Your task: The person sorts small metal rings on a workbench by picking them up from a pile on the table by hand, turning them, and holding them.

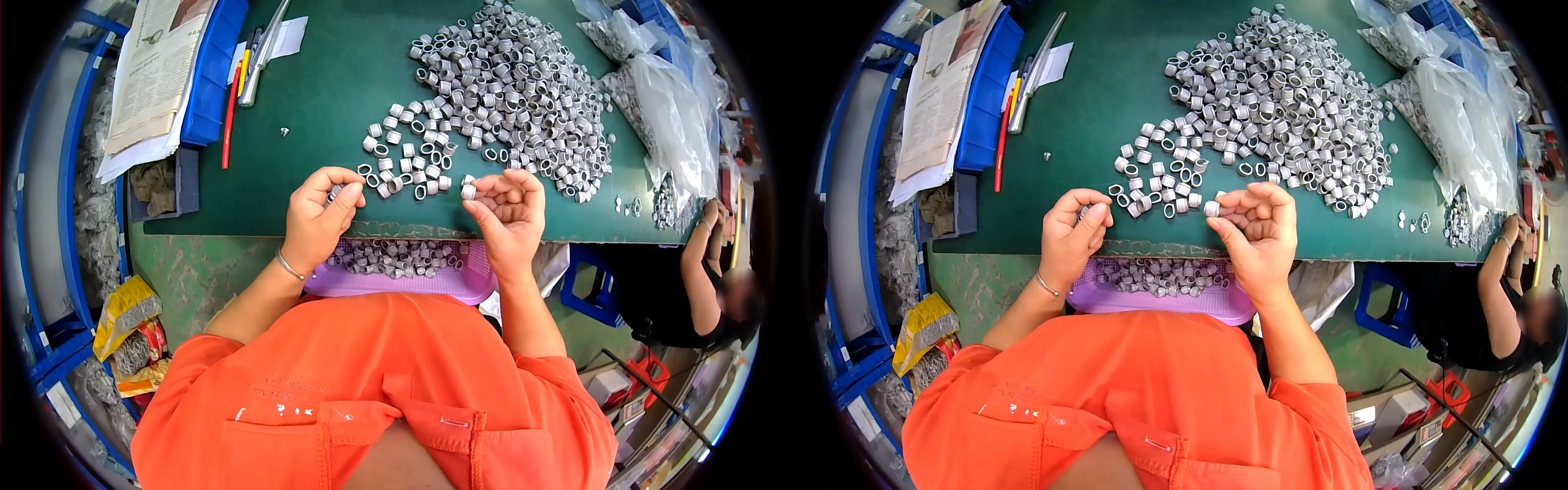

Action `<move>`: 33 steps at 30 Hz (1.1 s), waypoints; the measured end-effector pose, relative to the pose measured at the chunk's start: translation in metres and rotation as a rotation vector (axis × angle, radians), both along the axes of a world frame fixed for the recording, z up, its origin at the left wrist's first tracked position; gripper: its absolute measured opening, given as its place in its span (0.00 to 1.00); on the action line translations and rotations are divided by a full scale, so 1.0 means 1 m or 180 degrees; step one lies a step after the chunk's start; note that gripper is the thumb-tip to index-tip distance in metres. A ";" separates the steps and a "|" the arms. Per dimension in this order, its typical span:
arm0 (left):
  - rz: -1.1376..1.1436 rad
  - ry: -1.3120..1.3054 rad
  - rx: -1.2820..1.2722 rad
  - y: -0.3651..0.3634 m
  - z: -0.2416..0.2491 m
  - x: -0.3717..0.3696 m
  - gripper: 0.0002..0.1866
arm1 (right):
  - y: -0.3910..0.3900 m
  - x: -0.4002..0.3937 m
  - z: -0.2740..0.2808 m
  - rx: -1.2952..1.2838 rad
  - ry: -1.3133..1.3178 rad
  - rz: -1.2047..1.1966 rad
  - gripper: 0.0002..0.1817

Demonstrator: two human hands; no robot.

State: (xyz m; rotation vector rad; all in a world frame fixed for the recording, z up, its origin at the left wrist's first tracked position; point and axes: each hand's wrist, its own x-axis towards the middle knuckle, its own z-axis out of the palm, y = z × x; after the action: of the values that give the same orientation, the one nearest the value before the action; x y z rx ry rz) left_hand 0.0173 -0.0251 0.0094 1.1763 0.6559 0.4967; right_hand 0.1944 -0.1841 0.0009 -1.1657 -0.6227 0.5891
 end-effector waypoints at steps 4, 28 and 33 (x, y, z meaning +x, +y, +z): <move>0.0001 0.0050 0.0144 -0.001 -0.001 0.000 0.07 | -0.001 0.000 -0.001 -0.0036 0.0013 0.0031 0.29; 0.0271 0.0082 0.0692 0.000 -0.007 -0.005 0.10 | 0.006 0.007 -0.002 -0.1257 -0.1142 -0.0108 0.19; 0.0233 -0.0005 0.0776 0.000 -0.008 -0.004 0.09 | 0.002 -0.003 0.016 -0.0657 0.1096 0.0668 0.09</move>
State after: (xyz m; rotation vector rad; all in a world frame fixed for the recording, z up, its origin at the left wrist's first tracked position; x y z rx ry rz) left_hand 0.0136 -0.0250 0.0016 1.3842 0.6516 0.6531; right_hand 0.1912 -0.1825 0.0168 -1.1615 -0.3960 1.0279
